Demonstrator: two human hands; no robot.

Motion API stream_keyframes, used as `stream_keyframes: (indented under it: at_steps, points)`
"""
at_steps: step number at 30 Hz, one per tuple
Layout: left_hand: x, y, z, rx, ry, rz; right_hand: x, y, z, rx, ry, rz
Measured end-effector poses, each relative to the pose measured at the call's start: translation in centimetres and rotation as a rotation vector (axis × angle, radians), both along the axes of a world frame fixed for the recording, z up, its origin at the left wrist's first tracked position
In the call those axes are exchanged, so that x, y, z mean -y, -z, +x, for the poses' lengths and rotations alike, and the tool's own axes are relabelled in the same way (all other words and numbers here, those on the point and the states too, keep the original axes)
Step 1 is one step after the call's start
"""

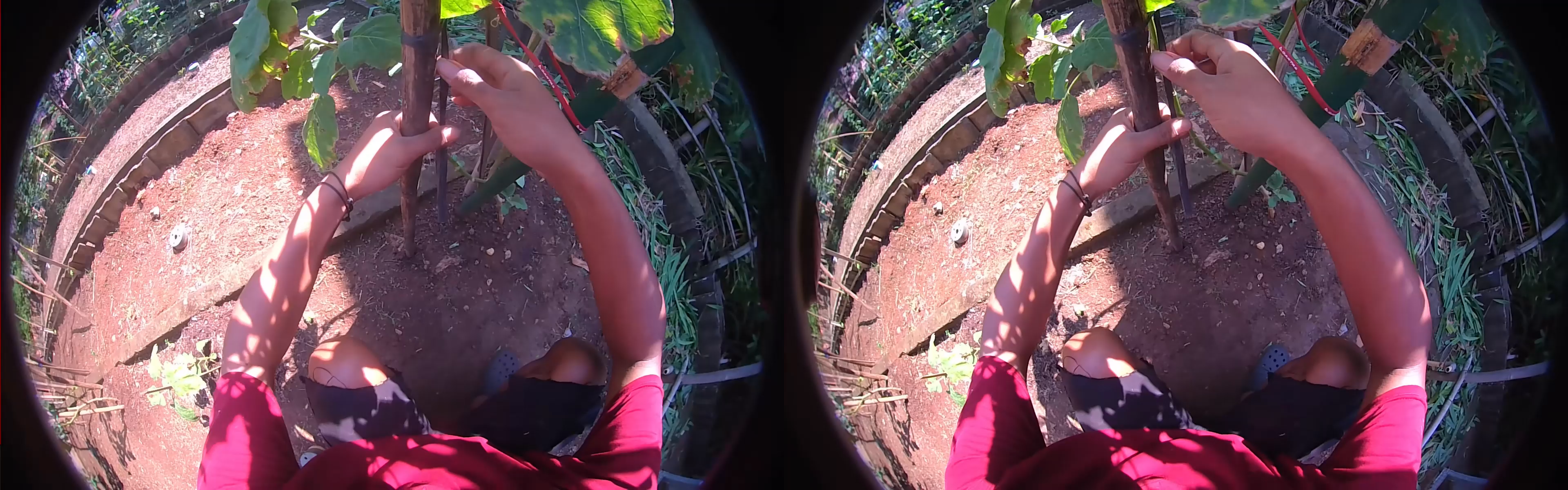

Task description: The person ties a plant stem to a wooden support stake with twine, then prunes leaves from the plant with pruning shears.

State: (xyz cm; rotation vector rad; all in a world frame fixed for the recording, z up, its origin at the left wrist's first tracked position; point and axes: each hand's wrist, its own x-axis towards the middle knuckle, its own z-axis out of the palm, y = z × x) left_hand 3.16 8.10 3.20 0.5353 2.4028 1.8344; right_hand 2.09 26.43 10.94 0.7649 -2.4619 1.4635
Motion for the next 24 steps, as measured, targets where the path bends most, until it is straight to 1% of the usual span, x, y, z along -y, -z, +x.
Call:
stream_keyframes:
  at_steps: [1,3,4,6,7,9,13,15,16,18,19,20,21,22,23,24]
  points:
    - [0.0,0.2,-0.1,0.001,-0.001,-0.005,-0.1,0.0,-0.3,0.002,0.003,-0.002]
    - [0.1,0.2,-0.1,-0.002,-0.004,-0.01,-0.4,-0.1,-0.7,-0.033,-0.097,0.03]
    - [0.1,0.2,-0.1,0.006,0.006,-0.002,-0.3,0.0,-0.6,-0.036,-0.098,0.031]
    - [0.2,0.2,-0.2,0.013,0.012,0.008,0.1,0.4,0.0,-0.009,-0.024,-0.091]
    - [0.3,0.3,-0.2,0.016,0.023,0.009,0.4,0.6,0.1,-0.01,-0.026,-0.091]
    - [0.3,0.1,-0.2,0.017,0.038,0.012,0.6,0.9,0.1,0.082,-0.11,-0.289]
    - [0.2,0.1,-0.1,-0.006,0.046,0.007,0.9,1.4,1.1,0.067,-0.035,-0.269]
    - [0.4,0.3,-0.3,-0.031,0.055,-0.007,1.2,2.0,1.2,-0.305,0.082,-0.053]
    - [0.4,0.5,-0.5,-0.039,0.061,0.028,1.3,2.1,1.3,-0.301,0.08,-0.054]
    - [0.7,0.2,-0.3,-0.041,0.065,0.064,1.9,2.3,1.6,-0.471,0.123,0.045]
    - [1.1,-1.1,0.2,0.001,0.093,-0.026,1.9,2.6,1.7,-0.463,0.122,0.047]
    - [1.4,-1.6,0.5,0.042,0.121,-0.115,1.9,3.1,1.9,-0.47,0.132,0.135]
    - [1.7,-1.4,0.5,0.048,0.123,-0.112,1.9,3.5,2.0,-0.478,0.144,0.223]
    - [2.0,-1.2,0.3,0.03,0.189,-0.054,1.6,4.0,1.6,-0.538,0.147,0.241]
    - [2.6,-1.1,0.2,0.012,0.254,0.001,1.4,4.0,1.7,-0.531,0.145,0.244]
    - [3.3,-1.8,-0.1,0.01,0.301,-0.105,1.1,3.9,1.7,-0.576,0.177,0.329]
